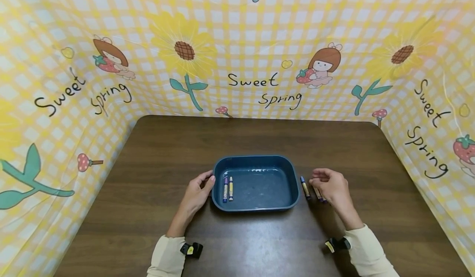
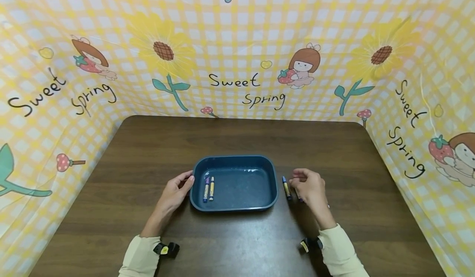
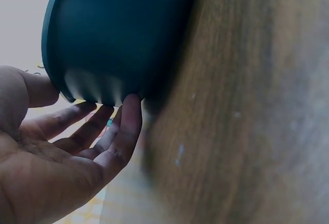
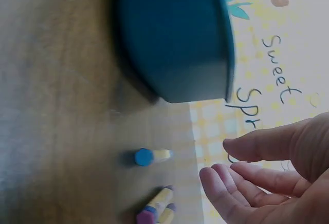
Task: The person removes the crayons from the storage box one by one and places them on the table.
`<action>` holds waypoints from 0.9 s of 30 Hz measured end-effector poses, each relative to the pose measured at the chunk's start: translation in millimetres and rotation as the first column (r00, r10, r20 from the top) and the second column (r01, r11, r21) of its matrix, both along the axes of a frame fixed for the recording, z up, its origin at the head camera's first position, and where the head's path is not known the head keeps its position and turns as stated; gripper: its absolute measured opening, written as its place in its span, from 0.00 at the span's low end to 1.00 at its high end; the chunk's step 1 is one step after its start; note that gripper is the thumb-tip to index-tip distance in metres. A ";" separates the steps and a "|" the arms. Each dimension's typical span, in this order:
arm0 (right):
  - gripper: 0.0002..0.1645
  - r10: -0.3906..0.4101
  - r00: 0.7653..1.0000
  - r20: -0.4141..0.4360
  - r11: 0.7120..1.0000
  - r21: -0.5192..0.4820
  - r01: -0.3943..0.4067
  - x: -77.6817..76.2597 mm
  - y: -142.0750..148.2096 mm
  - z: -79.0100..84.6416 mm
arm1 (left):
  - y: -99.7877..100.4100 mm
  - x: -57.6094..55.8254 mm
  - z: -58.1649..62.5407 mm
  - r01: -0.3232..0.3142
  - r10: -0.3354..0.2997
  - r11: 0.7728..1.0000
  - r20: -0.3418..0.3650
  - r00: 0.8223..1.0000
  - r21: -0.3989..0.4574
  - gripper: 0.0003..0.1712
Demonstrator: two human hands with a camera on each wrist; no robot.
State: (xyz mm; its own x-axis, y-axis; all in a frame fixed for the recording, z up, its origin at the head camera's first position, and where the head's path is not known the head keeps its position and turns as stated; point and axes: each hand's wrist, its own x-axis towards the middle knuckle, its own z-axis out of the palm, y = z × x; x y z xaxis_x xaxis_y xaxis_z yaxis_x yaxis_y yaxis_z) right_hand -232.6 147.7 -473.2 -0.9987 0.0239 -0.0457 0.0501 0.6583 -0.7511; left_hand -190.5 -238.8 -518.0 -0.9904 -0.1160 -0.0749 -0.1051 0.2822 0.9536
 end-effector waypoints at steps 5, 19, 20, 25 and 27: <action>0.20 -0.041 0.999 0.026 0.994 -0.096 0.043 -3.6 1.8 6.8 | 0.2 0.7 1.3 0.003 -0.003 1.000 0.009 1.000 0.006 0.23; 0.21 -0.058 0.998 -0.007 0.954 -0.294 0.053 -10.6 -10.4 16.8 | 1.0 2.8 3.7 0.014 -0.015 0.999 0.031 0.999 0.035 0.23; 0.21 -0.053 0.999 -0.015 0.953 -0.299 0.046 -11.7 -11.6 17.6 | 0.7 2.6 4.1 0.015 -0.016 0.999 0.032 0.999 0.033 0.23; 0.21 -0.020 0.999 -0.033 0.931 -0.364 0.007 -17.4 -20.1 21.7 | -0.4 1.7 6.7 0.012 -0.012 1.000 0.041 0.999 0.000 0.23; 0.22 -0.010 1.000 -0.028 0.920 -0.391 -0.002 -18.9 -24.9 23.9 | -0.6 1.1 7.7 0.014 -0.013 1.000 0.046 0.999 -0.014 0.24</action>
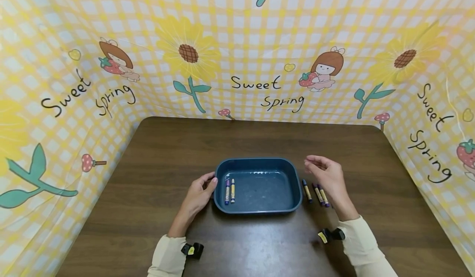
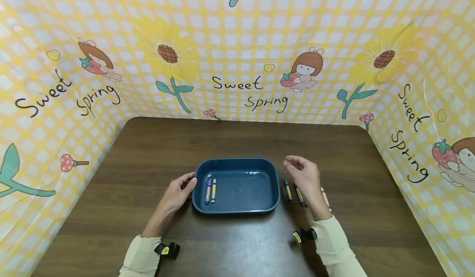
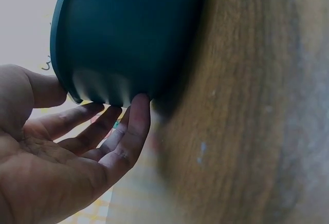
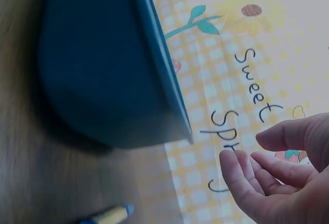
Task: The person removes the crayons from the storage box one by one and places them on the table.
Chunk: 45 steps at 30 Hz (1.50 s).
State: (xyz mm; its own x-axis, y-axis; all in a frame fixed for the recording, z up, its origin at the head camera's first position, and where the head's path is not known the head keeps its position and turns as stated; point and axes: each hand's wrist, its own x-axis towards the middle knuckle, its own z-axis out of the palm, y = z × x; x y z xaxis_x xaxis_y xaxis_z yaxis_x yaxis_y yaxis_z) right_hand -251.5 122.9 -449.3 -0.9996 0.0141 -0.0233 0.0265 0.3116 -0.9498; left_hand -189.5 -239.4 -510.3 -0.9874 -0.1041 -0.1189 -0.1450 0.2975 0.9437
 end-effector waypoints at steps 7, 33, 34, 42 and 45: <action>0.20 0.055 0.998 -0.020 0.993 -0.104 -0.056 -2.5 -21.4 6.2 | -0.3 -0.8 1.4 0.014 -0.013 1.000 0.032 0.999 -0.008 0.24; 0.19 0.291 0.957 0.002 0.926 -0.254 -0.281 -0.9 -102.0 4.4 | -2.6 -3.0 6.7 0.042 -0.042 0.999 0.072 0.996 -0.004 0.26; 0.19 0.299 0.954 0.005 0.925 -0.246 -0.289 -0.4 -105.3 3.7 | -2.7 -3.3 6.6 0.043 -0.043 0.999 0.072 0.996 -0.005 0.26; 0.18 0.385 0.921 0.058 0.906 -0.214 -0.366 8.2 -129.1 -4.0 | -3.6 -2.1 6.1 0.045 -0.043 0.999 0.074 0.996 -0.017 0.26; 0.19 0.419 0.903 0.092 0.893 -0.221 -0.392 10.0 -136.9 -7.7 | -3.3 -1.3 5.9 0.044 -0.044 0.999 0.071 0.996 0.002 0.26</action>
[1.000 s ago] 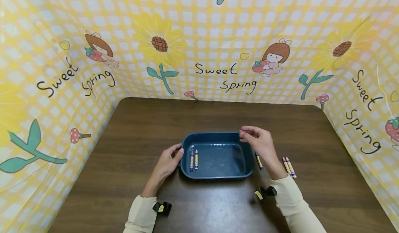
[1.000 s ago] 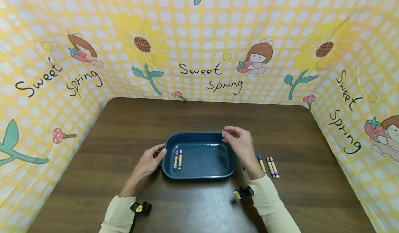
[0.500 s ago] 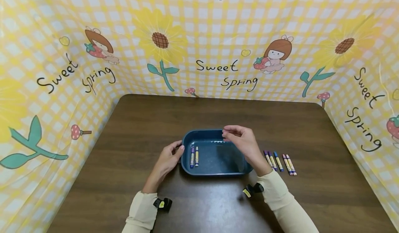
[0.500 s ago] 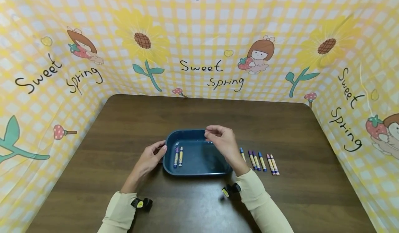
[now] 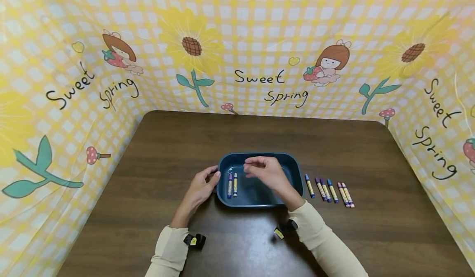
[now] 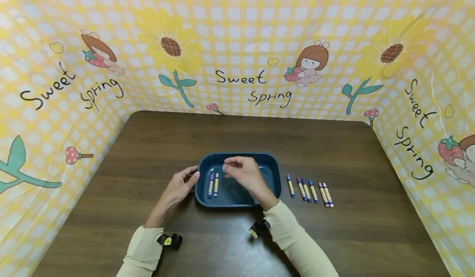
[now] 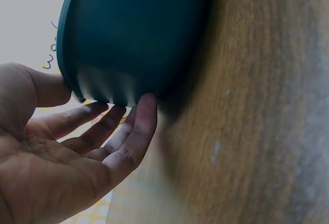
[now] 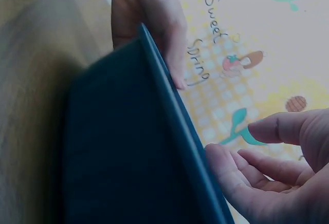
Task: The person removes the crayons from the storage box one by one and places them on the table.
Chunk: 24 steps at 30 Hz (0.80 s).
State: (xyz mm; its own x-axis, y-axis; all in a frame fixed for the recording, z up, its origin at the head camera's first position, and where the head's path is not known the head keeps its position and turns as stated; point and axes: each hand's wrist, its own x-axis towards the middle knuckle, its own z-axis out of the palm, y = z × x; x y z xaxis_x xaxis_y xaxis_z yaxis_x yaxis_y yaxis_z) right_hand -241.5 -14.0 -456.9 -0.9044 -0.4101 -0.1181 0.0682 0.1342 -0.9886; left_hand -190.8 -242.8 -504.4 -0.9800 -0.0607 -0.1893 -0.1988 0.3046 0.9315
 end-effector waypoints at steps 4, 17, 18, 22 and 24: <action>0.20 0.037 0.998 0.044 0.999 0.001 -0.037 1.0 -8.3 -4.7 | 1.1 -0.8 -1.2 0.006 -0.005 0.999 -0.017 1.000 0.038 0.26; 0.19 0.037 0.989 0.140 0.998 0.049 -0.045 0.8 -19.9 -18.6 | 2.7 -1.7 -3.5 0.024 -0.021 0.995 -0.029 0.999 0.097 0.26; 0.18 0.022 0.990 0.136 0.997 0.072 -0.032 0.2 -20.5 -20.2 | 2.7 -1.7 -3.6 0.024 -0.021 0.995 -0.029 0.999 0.098 0.26; 0.16 -0.033 0.994 0.100 0.979 0.205 0.012 -2.7 -24.9 -26.1 | 1.2 -0.9 -2.9 0.016 -0.014 0.997 -0.023 1.000 0.079 0.26; 0.17 -0.044 0.997 0.064 0.954 0.299 0.023 -3.9 -28.0 -27.7 | 0.1 -0.6 -2.3 0.010 -0.008 0.997 -0.020 1.000 0.070 0.26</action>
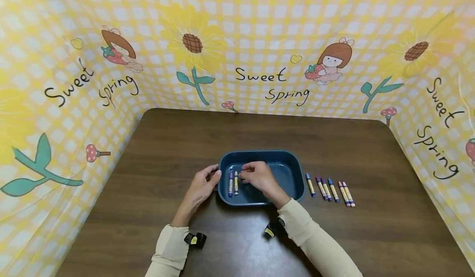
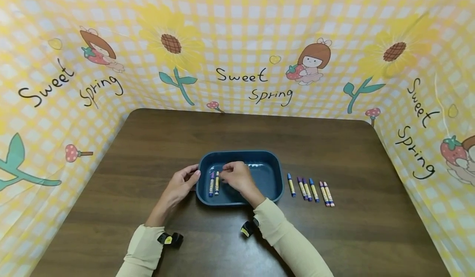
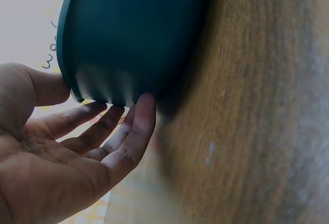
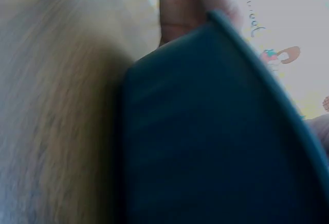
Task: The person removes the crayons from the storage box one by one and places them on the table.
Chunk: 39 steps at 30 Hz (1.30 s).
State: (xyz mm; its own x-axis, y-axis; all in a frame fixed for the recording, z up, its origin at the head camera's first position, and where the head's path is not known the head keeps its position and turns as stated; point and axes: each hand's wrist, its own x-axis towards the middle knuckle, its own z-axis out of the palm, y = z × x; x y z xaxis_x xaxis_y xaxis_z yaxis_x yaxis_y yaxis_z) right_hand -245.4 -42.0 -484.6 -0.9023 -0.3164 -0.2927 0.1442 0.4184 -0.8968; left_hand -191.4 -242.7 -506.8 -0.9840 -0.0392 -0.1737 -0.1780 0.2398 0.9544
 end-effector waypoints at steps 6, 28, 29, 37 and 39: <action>0.17 0.047 0.992 -0.114 0.981 0.194 -0.024 -0.4 -4.6 -5.0 | 1.5 -2.1 -1.3 -0.008 0.008 1.000 -0.012 1.000 0.025 0.25; 0.20 0.180 0.935 -0.306 0.956 0.279 -0.092 4.4 -16.1 -13.1 | 2.0 -3.2 -5.1 -0.029 0.029 0.998 -0.009 1.000 0.064 0.25; 0.20 0.176 0.934 -0.310 0.957 0.277 -0.088 4.8 -16.3 -12.9 | 1.8 -3.1 -5.1 -0.028 0.029 0.998 -0.009 1.000 0.062 0.25; 0.18 0.178 0.933 -0.314 0.949 0.304 -0.079 5.6 -16.2 -14.6 | 2.1 -2.4 -4.6 -0.025 0.025 0.997 -0.007 1.000 0.069 0.25; 0.17 0.190 0.928 -0.321 0.947 0.309 -0.087 5.6 -15.9 -16.4 | 2.2 -2.2 -5.0 -0.022 0.022 0.997 -0.008 1.000 0.069 0.25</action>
